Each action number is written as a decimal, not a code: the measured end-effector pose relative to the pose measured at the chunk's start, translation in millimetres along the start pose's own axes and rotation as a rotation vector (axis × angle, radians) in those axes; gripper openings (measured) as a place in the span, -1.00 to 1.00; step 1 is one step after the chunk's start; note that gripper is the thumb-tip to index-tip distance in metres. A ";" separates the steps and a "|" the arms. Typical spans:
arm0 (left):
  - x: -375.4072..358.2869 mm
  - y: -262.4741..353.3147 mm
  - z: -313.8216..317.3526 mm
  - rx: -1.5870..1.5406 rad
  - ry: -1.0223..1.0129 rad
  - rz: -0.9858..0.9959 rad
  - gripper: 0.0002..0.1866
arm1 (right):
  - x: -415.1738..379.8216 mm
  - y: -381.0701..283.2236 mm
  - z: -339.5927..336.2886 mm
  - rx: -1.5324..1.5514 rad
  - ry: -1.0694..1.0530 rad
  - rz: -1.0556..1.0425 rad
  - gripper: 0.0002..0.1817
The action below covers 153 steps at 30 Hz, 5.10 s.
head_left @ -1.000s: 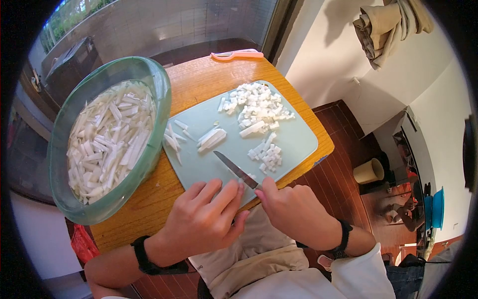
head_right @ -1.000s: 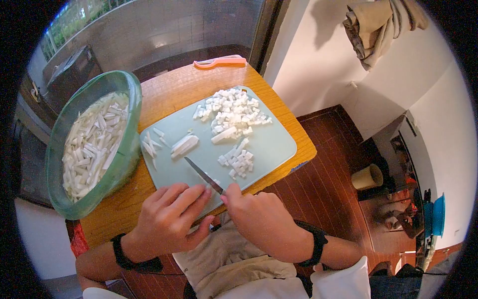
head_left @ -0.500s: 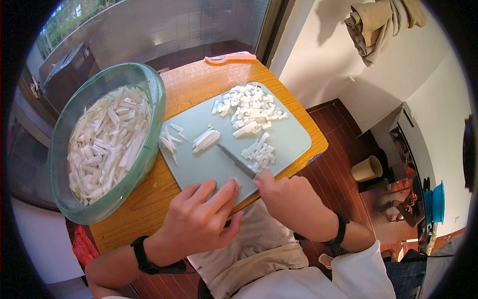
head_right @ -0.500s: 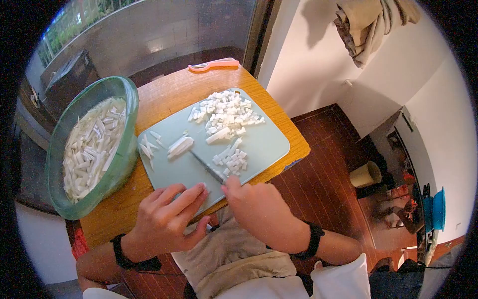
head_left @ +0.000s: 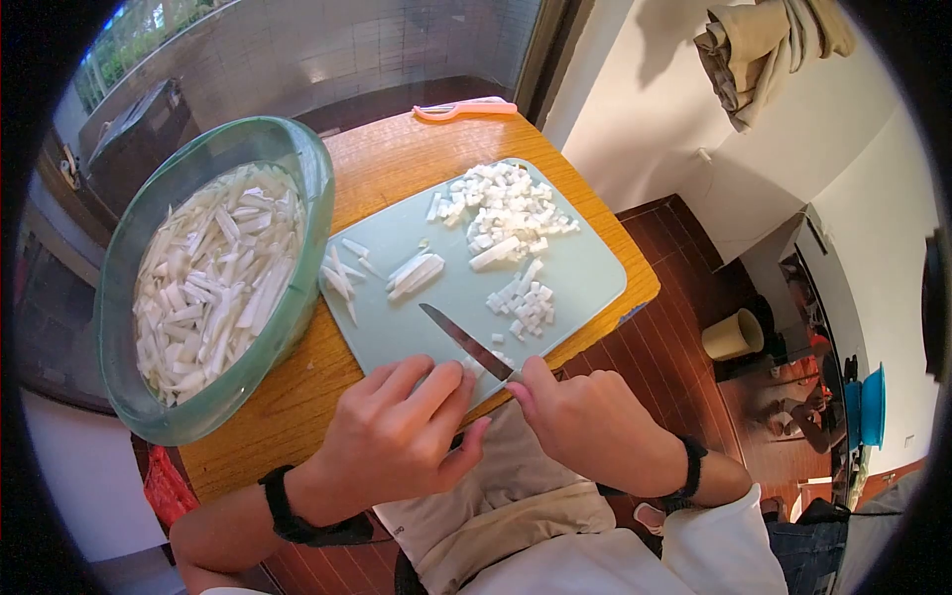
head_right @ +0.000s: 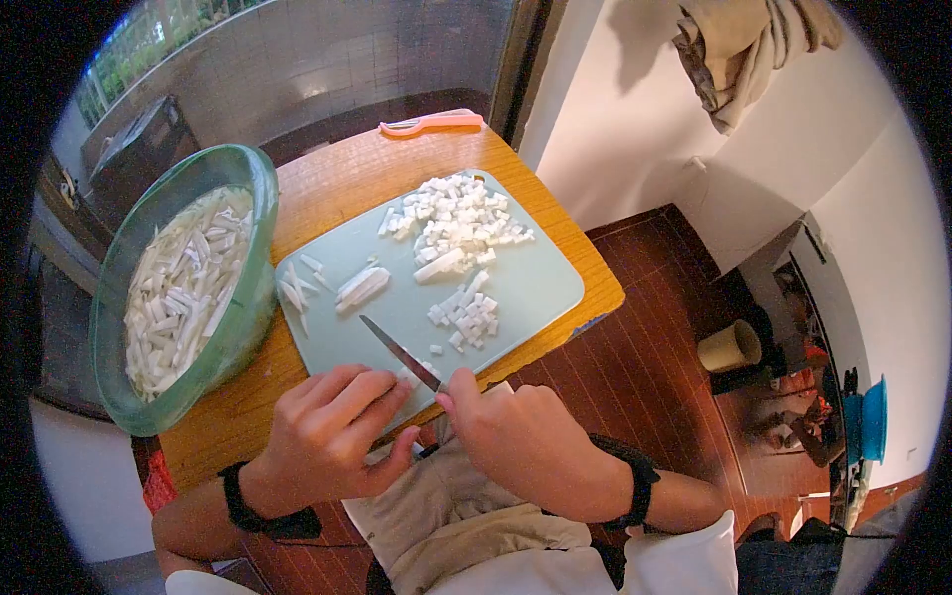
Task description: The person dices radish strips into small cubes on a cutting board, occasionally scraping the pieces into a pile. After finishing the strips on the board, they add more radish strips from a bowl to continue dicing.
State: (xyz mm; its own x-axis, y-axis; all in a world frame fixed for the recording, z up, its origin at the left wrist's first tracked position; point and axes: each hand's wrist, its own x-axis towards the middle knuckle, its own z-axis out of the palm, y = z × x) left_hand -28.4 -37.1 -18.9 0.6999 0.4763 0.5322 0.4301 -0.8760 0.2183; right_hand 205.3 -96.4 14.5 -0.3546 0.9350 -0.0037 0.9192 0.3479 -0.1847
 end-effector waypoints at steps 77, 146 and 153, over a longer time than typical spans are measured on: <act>-1.2 5.4 -5.6 0.020 -0.019 0.137 -0.80 | 49.7 146.5 -25.8 -0.106 0.175 -0.335 -0.73; 107.3 -16.5 20.9 0.119 -0.273 -0.055 -0.38 | 18.4 154.8 -7.6 0.306 0.501 -0.172 -0.59; 73.8 -25.3 6.0 0.331 -0.065 -0.302 -0.42 | 4.1 159.1 -26.9 0.333 0.546 -0.044 -0.62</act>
State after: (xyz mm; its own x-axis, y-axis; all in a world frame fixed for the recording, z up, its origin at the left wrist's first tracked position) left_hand 15.8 20.6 10.0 0.5450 0.7197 0.4301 0.7722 -0.6307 0.0767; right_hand 354.6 -35.4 11.5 -0.1713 0.8515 0.4956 0.7721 0.4285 -0.4693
